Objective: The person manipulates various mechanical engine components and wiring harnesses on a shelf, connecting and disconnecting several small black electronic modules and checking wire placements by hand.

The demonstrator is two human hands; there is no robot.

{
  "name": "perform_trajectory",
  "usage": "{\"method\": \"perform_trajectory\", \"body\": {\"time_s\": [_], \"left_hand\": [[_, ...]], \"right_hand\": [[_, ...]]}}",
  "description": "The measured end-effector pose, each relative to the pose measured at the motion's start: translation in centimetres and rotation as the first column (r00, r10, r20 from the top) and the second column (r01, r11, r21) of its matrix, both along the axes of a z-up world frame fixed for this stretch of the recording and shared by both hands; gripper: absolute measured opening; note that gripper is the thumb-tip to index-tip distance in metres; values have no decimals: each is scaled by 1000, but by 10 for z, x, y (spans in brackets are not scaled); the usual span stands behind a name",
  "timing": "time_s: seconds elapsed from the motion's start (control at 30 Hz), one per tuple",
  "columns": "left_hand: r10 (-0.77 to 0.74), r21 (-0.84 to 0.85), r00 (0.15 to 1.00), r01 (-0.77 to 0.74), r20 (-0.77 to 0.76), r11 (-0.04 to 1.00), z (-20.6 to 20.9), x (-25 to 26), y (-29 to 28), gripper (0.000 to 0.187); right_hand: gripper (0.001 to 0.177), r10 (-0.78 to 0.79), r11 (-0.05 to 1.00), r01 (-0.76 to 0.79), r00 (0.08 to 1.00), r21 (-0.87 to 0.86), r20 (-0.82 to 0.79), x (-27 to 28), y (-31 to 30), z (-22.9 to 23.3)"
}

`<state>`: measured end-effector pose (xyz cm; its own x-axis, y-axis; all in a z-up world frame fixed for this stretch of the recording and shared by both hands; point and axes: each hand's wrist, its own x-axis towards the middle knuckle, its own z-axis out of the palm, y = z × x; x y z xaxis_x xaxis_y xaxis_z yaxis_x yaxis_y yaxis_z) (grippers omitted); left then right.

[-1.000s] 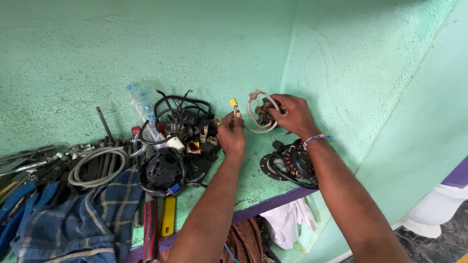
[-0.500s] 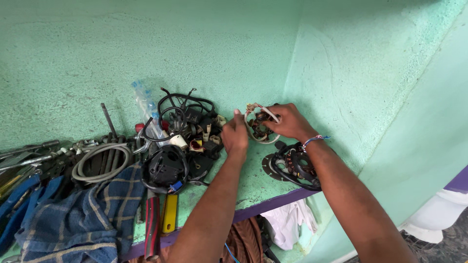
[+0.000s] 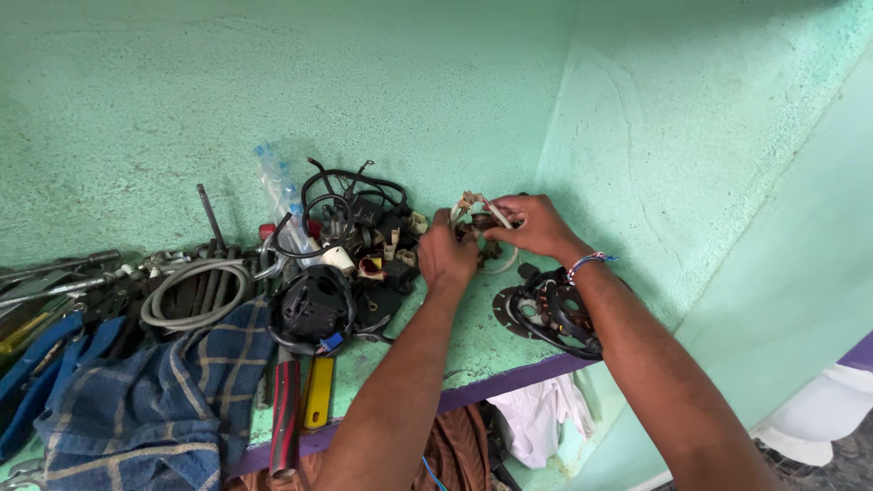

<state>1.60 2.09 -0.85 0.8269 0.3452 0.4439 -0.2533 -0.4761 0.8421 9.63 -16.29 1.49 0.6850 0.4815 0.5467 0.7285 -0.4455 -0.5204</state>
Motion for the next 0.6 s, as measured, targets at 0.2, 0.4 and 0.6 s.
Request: {"method": "perform_trajectory", "body": {"time_s": [0.2, 0.4, 0.6], "left_hand": [[75, 218, 997, -71, -8, 973, -7, 14, 4, 53], [59, 220, 997, -48, -45, 974, -17, 27, 3, 86], [90, 428, 995, -101, 47, 898, -20, 26, 0, 75]], "right_hand": [[98, 123, 989, -141, 955, -46, -269, -7, 3, -2], [112, -133, 949, 66, 971, -309, -201, -6, 0, -2], [79, -186, 884, 92, 969, -458, -165, -1, -5, -8]]}}
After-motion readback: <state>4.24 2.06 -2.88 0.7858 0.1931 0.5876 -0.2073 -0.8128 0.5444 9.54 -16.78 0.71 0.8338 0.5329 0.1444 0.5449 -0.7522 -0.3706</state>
